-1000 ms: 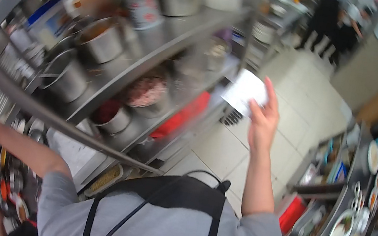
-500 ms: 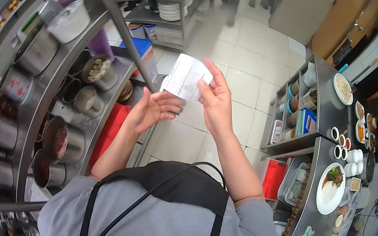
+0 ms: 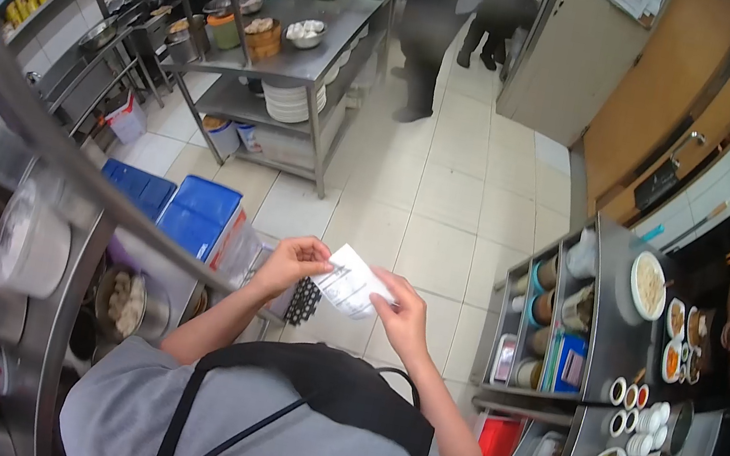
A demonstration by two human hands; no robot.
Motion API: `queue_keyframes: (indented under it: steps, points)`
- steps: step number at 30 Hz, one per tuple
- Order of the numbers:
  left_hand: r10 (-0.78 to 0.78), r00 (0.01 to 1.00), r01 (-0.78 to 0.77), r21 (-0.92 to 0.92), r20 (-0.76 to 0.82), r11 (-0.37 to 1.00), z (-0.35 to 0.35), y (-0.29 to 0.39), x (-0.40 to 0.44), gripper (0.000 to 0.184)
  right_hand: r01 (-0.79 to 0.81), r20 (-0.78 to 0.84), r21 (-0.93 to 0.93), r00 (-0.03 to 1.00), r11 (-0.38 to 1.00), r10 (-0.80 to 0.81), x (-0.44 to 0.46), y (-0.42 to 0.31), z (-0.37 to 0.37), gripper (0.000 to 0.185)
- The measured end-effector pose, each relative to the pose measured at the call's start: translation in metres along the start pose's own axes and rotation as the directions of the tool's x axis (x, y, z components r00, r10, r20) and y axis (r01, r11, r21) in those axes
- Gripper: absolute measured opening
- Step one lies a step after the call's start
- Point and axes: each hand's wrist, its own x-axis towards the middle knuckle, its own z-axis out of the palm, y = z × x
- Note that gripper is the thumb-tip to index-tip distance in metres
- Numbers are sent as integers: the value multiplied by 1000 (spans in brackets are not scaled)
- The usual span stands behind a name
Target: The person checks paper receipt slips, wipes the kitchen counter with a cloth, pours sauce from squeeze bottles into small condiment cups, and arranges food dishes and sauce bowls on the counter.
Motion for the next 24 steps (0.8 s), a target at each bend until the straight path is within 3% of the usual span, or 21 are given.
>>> queue_keyframes:
  steps: [1, 2, 4, 10, 13, 15, 17, 19, 24]
  points:
    - [-86, 993, 86, 9, 84, 996, -5, -1, 21, 10, 33, 27, -178, 999, 983, -29, 16, 2, -7, 33]
    - [-85, 993, 84, 8, 83, 996, -8, -2, 42, 10, 34, 28, -179, 999, 983, -29, 32, 3, -13, 33]
    - [-71, 989, 42, 206, 133, 978, -7, -2, 86, 9, 123, 15, -477, 991, 871, -132, 64, 7, -25, 18]
    - [-15, 980, -32, 233, 196, 972, 4, -15, 231, 8, 143, -125, -508, 964, 850, -237, 173, 45, -86, 20]
    - [85, 992, -109, 311, 90, 944, -9, -27, 294, 14, 109, -165, -539, 959, 835, -232, 237, 56, -132, 19]
    - [146, 980, -24, 647, -135, 762, -30, -42, 324, 22, 110, -193, -527, 950, 843, -245, 291, 67, -161, 18]
    - [170, 949, 72, 710, -265, 700, -61, -60, 351, 32, 167, -128, -536, 953, 828, -275, 350, 68, -178, 18]
    - [195, 910, 149, 727, -366, 671, -94, -76, 367, 31, 214, -67, -541, 953, 813, -296, 410, 68, -182, 18]
    - [43, 787, 430, 597, -616, 677, -167, -134, 367, 23, 491, 261, -344, 869, 801, -421, 556, 58, -122, 21]
